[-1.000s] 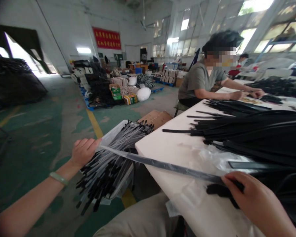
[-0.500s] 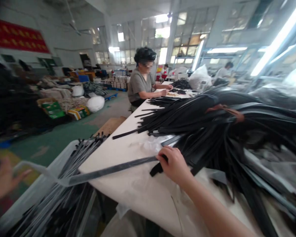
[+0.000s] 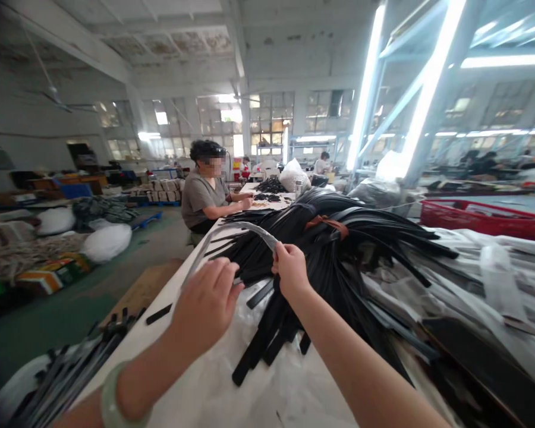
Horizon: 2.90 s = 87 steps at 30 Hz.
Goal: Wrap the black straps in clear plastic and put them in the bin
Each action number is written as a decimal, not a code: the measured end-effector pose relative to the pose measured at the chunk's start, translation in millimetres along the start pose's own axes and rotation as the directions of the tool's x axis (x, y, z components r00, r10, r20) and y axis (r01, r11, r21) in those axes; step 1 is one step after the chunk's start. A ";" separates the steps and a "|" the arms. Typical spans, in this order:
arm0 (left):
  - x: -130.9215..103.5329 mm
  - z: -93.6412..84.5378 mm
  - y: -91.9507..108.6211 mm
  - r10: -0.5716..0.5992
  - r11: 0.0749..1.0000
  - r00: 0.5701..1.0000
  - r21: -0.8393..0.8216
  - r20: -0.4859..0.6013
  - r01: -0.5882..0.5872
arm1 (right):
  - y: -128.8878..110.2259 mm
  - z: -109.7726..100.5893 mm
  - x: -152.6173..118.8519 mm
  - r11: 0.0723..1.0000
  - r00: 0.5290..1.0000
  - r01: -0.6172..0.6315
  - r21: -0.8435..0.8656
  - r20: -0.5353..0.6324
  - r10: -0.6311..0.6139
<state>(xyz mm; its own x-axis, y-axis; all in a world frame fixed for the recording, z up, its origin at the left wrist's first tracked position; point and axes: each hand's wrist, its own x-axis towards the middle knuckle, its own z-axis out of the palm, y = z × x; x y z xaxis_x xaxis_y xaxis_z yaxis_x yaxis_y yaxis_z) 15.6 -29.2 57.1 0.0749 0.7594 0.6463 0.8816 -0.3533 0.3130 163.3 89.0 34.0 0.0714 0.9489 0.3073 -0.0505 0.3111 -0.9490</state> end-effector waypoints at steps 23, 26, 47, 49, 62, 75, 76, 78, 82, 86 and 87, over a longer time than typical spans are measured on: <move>14.8 35.5 -95.9 -0.560 -0.547 0.745 -0.837 0.363 -0.003 | 52.9 -8.8 -59.9 0.548 0.677 0.685 -0.480 0.698 -0.233; 16.3 31.3 -101.0 -0.624 -0.447 0.729 -0.894 0.282 -0.037 | 52.9 -10.1 -58.5 0.343 0.609 0.791 -0.507 0.709 -0.356; 15.8 18.2 -89.4 -0.715 -0.369 0.648 -0.929 0.264 -0.028 | 49.7 2.5 -79.0 0.218 0.573 0.820 -0.530 0.742 -0.349; 14.3 22.5 -83.1 -0.683 -0.364 0.681 -0.931 0.264 -0.004 | 48.6 2.3 -85.7 0.214 0.605 0.795 -0.568 0.716 -0.348; 11.3 44.3 -75.2 -0.635 -0.250 0.697 -0.943 0.332 0.220 | 54.4 -16.5 -63.0 0.467 0.782 0.623 -0.627 0.491 -0.384; -5.5 73.7 -66.1 -0.545 -0.133 0.673 -0.843 0.501 0.521 | 39.4 0.8 -72.8 0.873 0.881 0.334 -0.356 0.447 -0.155; -6.7 75.1 -63.0 -0.527 -0.140 0.676 -0.838 0.515 0.528 | 39.2 1.6 -73.4 0.884 0.881 0.320 -0.339 0.450 -0.146; -8.9 77.3 -56.4 -0.489 -0.154 0.691 -0.833 0.532 0.532 | 40.7 2.7 -74.9 0.904 0.874 0.303 -0.301 0.467 -0.137; -10.1 78.2 -49.7 -0.451 -0.134 0.725 -0.843 0.521 0.521 | 48.1 1.3 -72.9 0.917 0.871 0.264 -0.297 0.482 -0.095; -5.1 73.0 -62.6 -0.536 -0.124 0.698 -0.862 0.476 0.492 | 55.6 -5.2 -63.4 0.925 0.815 0.170 -0.340 0.577 0.062; -3.4 70.7 -68.0 -0.566 -0.127 0.685 -0.869 0.459 0.478 | 56.7 -6.7 -61.4 0.921 0.793 0.181 -0.345 0.605 0.071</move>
<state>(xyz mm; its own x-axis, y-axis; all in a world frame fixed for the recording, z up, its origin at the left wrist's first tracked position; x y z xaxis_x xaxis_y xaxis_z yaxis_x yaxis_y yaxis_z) -11.7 30.9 -15.6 -0.2334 0.9709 -0.0543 -0.4813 -0.0668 0.8740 162.7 48.0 -39.1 -0.5501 0.8059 0.2187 0.3096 0.4401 -0.8429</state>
